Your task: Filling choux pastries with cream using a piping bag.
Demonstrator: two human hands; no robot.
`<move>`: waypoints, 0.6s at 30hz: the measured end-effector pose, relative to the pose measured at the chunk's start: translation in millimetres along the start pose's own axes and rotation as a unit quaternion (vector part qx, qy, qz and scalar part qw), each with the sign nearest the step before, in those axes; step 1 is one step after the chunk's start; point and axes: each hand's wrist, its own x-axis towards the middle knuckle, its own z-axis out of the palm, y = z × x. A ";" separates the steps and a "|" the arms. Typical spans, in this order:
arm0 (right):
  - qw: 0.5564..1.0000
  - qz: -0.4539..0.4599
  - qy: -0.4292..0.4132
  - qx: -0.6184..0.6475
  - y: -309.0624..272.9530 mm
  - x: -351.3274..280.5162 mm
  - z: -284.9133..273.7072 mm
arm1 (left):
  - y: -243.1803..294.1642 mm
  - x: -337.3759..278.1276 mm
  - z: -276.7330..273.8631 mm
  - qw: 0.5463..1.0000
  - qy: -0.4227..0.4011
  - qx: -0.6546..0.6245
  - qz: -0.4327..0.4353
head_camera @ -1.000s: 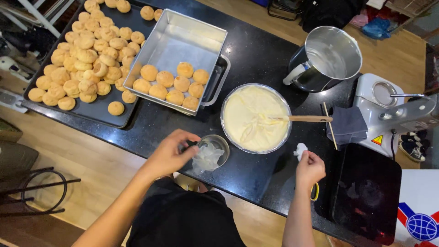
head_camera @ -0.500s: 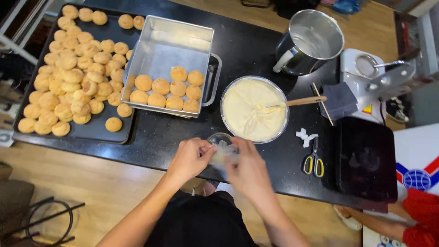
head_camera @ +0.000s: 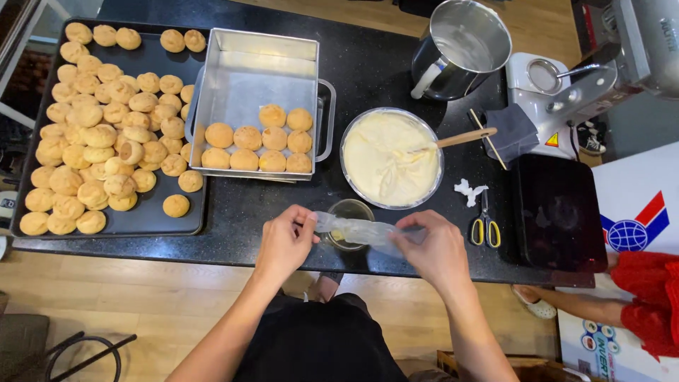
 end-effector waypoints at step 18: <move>0.973 0.155 0.062 0.158 44.0 -14.0 51.6 | -65.6 33.1 38.9 0.779 -0.140 -0.567 -0.227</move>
